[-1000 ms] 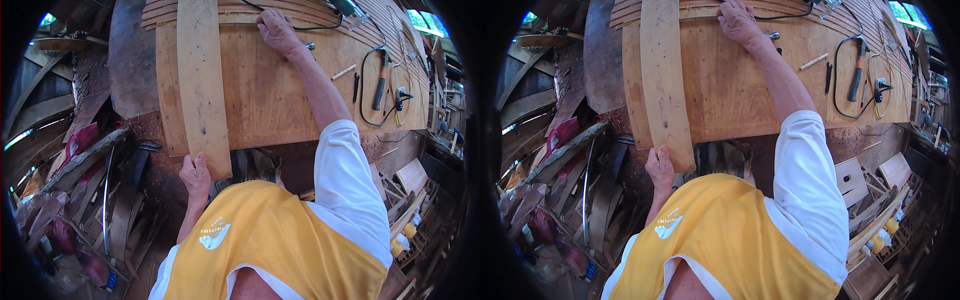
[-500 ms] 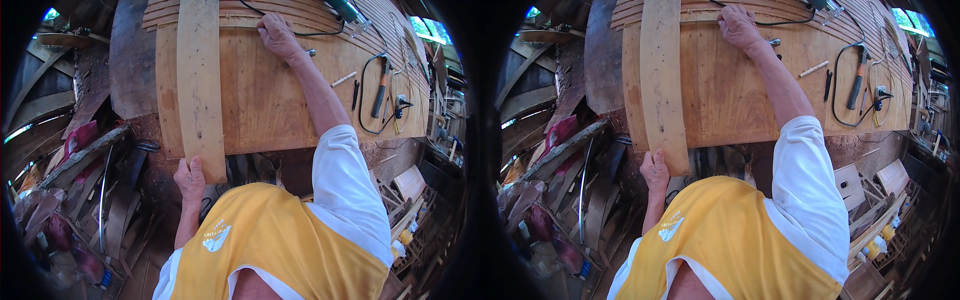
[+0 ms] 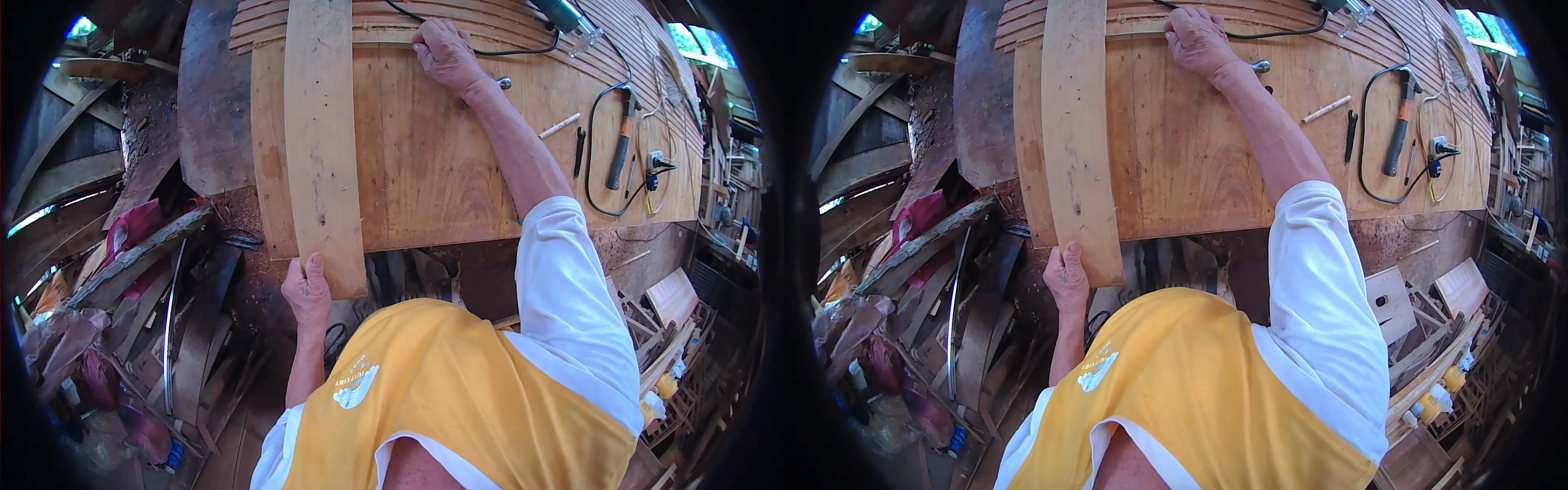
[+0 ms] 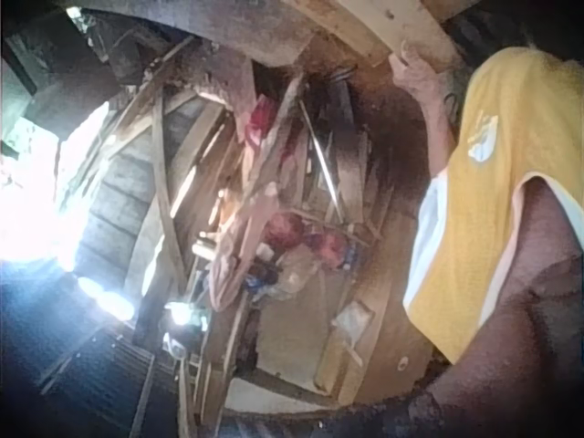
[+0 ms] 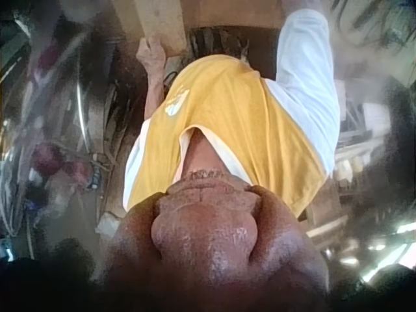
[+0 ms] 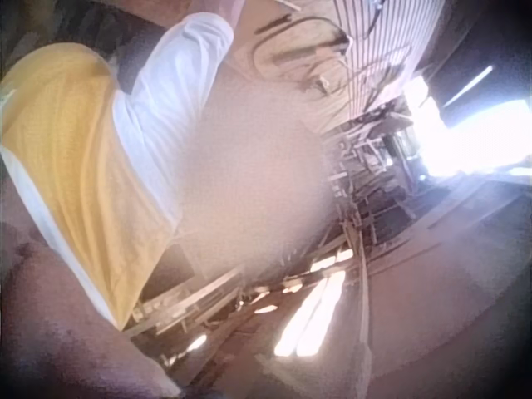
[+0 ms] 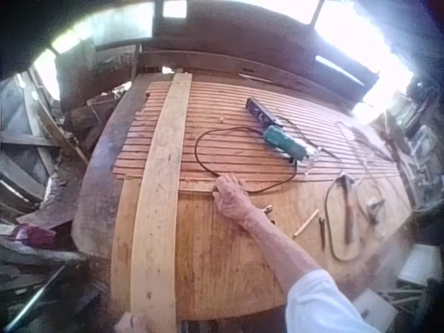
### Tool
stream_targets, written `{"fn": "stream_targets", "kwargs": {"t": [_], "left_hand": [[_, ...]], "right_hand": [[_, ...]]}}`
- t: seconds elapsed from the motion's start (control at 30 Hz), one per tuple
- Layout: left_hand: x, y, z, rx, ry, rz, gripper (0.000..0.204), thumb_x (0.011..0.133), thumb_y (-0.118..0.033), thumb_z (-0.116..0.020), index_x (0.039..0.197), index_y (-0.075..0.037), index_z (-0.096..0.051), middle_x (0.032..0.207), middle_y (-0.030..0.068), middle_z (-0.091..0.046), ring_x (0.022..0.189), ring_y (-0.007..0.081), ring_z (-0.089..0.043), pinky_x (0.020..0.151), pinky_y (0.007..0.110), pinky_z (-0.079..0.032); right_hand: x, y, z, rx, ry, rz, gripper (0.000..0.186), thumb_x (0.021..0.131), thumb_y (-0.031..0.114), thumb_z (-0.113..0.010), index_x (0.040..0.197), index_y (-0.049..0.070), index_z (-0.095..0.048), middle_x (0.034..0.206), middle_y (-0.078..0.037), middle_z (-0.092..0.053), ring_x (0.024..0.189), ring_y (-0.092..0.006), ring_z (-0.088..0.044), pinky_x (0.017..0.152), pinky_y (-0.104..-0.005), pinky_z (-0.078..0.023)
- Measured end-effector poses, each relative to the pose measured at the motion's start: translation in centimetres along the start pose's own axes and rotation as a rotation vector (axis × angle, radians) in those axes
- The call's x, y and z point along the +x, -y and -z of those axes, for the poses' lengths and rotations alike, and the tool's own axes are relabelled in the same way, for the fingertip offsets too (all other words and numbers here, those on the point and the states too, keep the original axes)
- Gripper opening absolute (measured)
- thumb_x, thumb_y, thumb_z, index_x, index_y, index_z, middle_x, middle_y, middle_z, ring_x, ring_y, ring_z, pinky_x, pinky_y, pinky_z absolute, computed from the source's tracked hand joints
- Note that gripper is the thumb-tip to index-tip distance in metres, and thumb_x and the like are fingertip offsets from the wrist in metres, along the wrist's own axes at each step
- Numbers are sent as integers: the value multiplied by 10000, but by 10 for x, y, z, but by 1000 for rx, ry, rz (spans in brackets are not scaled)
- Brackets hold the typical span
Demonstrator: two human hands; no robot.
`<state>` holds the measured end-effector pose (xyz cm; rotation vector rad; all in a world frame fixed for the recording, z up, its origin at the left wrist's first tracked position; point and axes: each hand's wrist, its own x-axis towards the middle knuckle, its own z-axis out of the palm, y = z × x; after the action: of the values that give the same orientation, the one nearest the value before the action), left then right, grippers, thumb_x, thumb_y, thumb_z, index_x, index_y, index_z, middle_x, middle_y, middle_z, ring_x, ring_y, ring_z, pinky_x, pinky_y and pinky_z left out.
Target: The person aligns wooden pieces on a workbench, hammers a wooden board using a hammer, and marks a wooden strip using a pen.
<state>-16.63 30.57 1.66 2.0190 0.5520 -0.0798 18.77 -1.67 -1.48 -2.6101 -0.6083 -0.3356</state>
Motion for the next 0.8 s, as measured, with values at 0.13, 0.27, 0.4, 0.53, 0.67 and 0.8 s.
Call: {"fn": "stream_targets", "kwargs": {"t": [0.13, 0.27, 0.4, 0.53, 0.67, 0.8], "left_hand": [[1, 0, 0, -21, 4, -1, 535, 1038, -492, -635, 897, 24, -633, 680, 99, -583, 674, 139, -489, 621, 358, -462], [0, 5, -2, -44, -7, -1, 522, 1037, -478, -645, 879, 19, -623, 680, 77, -570, 677, 131, -473, 622, 353, -456], [1, 7, -1, -71, -3, 36, 513, 1030, -461, -664, 854, 17, -606, 673, 65, -558, 679, 123, -464, 623, 351, -450], [0, 7, 0, -40, 15, 62, 507, 1024, -452, -675, 863, 26, -621, 684, 73, -580, 687, 123, -471, 636, 354, -457], [1, 3, -5, -69, -26, 72, 477, 1015, -426, -679, 912, 39, -663, 737, 125, -657, 698, 155, -510, 679, 382, -487], [3, 2, 3, 133, 27, 151, 486, 1005, -438, -670, 976, 46, -701, 830, 172, -721, 754, 185, -591, 752, 398, -514]], "right_hand": [[0, -2, -1, -11, 3, 0, 114, 929, 163, -673, 1018, 139, -606, 1040, -40, -634, 1111, -274, -592, 957, -450, -406], [1, -2, 0, -1, 2, 11, 110, 935, 163, -671, 1018, 141, -603, 1039, -39, -633, 1113, -274, -591, 956, -453, -407], [1, -1, 1, -15, 9, 6, 110, 938, 162, -669, 1024, 142, -603, 1040, -41, -632, 1115, -276, -589, 957, -452, -407], [1, 0, 2, -20, 17, 6, 115, 938, 164, -670, 1030, 141, -604, 1047, -43, -632, 1125, -276, -586, 959, -455, -407], [-1, 0, 2, -50, 17, 11, 107, 939, 171, -671, 1016, 133, -609, 1022, -51, -636, 1097, -278, -600, 947, -446, -414], [0, 25, 25, 26, -62, 41, 116, 901, 161, -667, 912, 78, -586, 1012, -162, -580, 1008, -390, -569, 881, -500, -427]]}}
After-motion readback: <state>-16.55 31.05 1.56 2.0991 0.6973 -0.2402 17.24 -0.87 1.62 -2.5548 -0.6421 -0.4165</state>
